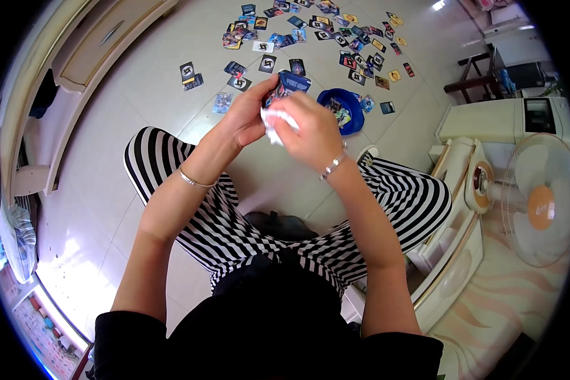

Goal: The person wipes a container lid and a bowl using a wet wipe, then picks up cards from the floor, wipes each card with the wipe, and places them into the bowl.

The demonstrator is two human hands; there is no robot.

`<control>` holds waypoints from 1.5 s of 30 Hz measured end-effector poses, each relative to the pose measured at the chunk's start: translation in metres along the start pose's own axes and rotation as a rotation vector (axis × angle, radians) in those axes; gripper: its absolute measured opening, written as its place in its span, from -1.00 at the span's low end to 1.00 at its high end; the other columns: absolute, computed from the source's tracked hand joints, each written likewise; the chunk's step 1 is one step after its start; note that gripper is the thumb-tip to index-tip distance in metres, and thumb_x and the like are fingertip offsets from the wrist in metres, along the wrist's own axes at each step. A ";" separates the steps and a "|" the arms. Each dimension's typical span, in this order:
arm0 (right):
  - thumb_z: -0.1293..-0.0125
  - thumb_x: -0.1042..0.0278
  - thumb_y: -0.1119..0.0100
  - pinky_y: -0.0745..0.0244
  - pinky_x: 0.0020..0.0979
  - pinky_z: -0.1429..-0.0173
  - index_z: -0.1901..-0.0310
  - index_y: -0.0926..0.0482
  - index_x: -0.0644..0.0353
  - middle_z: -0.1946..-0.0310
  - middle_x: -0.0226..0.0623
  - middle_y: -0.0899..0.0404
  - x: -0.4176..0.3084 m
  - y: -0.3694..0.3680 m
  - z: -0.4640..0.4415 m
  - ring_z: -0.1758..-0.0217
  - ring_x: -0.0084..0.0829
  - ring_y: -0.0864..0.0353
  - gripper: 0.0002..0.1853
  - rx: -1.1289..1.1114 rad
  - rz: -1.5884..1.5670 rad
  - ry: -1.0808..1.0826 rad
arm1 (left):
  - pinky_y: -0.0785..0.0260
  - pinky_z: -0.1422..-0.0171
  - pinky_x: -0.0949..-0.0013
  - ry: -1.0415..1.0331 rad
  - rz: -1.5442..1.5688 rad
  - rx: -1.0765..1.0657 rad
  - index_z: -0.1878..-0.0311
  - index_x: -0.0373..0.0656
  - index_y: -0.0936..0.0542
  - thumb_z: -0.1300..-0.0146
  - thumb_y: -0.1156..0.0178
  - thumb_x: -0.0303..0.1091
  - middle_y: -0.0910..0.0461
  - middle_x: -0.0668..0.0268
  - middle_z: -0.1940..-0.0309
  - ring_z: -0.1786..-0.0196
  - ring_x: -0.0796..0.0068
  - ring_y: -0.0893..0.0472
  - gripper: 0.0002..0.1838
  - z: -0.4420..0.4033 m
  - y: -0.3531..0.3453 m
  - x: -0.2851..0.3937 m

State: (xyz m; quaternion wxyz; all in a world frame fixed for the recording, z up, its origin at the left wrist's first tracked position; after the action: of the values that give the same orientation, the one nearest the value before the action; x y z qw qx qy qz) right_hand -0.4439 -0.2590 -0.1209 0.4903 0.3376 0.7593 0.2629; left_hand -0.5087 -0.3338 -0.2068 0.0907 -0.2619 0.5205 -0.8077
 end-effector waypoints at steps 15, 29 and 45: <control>-0.13 0.43 -0.05 -0.27 -0.64 0.50 0.25 -0.56 0.20 0.40 -0.46 -0.55 0.081 -0.023 0.055 0.46 -0.70 -0.45 -0.84 0.139 -0.926 -0.767 | -0.24 0.56 0.61 0.066 -0.185 0.115 0.23 -0.14 -0.47 -0.35 -0.02 -0.25 -0.47 0.42 0.47 0.53 0.67 -0.41 -0.83 -0.001 -0.008 -0.015; -0.15 0.27 -0.23 -0.10 -0.61 0.60 0.46 -0.61 0.18 0.61 -0.50 -0.51 0.190 0.004 0.095 0.64 -0.72 -0.29 -0.83 0.177 -0.723 -0.953 | -0.53 0.23 0.41 0.005 -0.783 0.244 0.07 -0.14 -0.47 -0.33 -0.04 -0.39 -0.52 0.43 0.38 0.35 0.65 -0.53 -0.85 -0.098 0.015 -0.069; -0.10 0.27 -0.29 -0.39 -0.30 0.28 0.33 -0.62 0.35 0.41 -0.18 -0.62 0.423 -0.067 0.171 0.40 -0.37 -0.54 -0.74 0.029 -0.583 -1.566 | -0.55 0.26 0.43 0.220 -0.897 0.522 0.19 -0.27 -0.50 -0.14 -0.05 -0.67 -0.55 0.22 0.25 0.30 0.40 -0.60 -0.82 -0.271 0.136 -0.182</control>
State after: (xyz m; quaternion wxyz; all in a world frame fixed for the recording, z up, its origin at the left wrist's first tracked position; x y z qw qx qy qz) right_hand -0.4268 0.0364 -0.4751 0.9202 0.2191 0.2594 -0.1949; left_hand -0.5120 -0.1024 -0.4747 -0.2566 -0.3409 0.1453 -0.8927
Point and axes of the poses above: each hand's wrist, its own z-axis away from the middle knuckle, its own y-axis out of the back of the hand, x = y × z, the point moved 5 cm from there along -z, towards the middle knuckle
